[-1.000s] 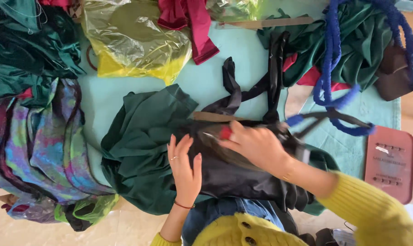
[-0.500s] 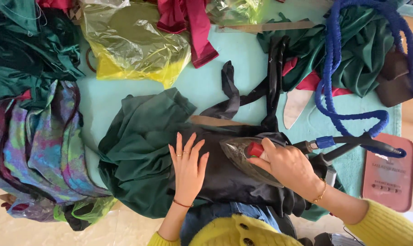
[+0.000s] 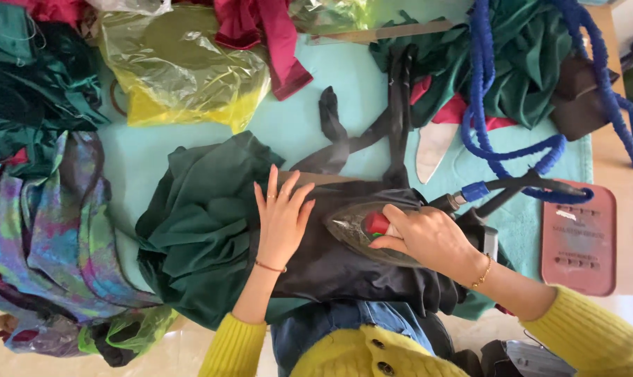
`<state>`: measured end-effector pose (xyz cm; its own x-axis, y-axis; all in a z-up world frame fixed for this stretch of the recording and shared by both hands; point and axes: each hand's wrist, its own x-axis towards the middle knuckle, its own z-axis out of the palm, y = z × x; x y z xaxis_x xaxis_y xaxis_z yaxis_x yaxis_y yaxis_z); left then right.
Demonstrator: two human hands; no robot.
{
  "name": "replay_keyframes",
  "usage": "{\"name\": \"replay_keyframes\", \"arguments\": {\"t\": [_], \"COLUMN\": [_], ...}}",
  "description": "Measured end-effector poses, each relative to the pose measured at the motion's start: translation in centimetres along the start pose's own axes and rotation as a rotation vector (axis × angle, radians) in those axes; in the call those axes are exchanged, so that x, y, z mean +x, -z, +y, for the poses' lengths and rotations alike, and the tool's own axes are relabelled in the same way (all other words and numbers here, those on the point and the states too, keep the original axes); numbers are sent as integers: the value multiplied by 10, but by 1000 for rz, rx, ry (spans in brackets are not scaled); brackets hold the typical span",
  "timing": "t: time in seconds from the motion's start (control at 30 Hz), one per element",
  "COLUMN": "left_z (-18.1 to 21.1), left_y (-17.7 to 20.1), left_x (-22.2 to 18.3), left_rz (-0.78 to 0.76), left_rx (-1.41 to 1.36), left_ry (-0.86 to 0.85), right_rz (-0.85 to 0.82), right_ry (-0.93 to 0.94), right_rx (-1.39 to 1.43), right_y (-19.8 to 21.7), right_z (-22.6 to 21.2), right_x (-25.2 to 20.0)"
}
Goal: Ironing and folding various fabric pieces on a work table in a sewing factory.
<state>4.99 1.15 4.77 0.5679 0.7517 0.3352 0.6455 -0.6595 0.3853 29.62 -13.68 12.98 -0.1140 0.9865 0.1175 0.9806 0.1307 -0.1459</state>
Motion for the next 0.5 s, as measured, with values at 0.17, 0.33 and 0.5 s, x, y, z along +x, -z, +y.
{"name": "replay_keyframes", "arguments": {"t": [0.17, 0.33, 0.5], "left_z": [-2, 8, 18], "left_y": [-21, -12, 0], "left_x": [9, 14, 19], "left_rz": [-46, -32, 8], "left_rx": [46, 60, -7], "left_ry": [-60, -105, -135], "right_rz": [-52, -285, -311], "right_ry": [-72, -390, -470], "right_rx": [-1, -7, -427], "right_y": [9, 21, 5], "right_z": [24, 89, 198], "right_x": [-30, -98, -195]}}
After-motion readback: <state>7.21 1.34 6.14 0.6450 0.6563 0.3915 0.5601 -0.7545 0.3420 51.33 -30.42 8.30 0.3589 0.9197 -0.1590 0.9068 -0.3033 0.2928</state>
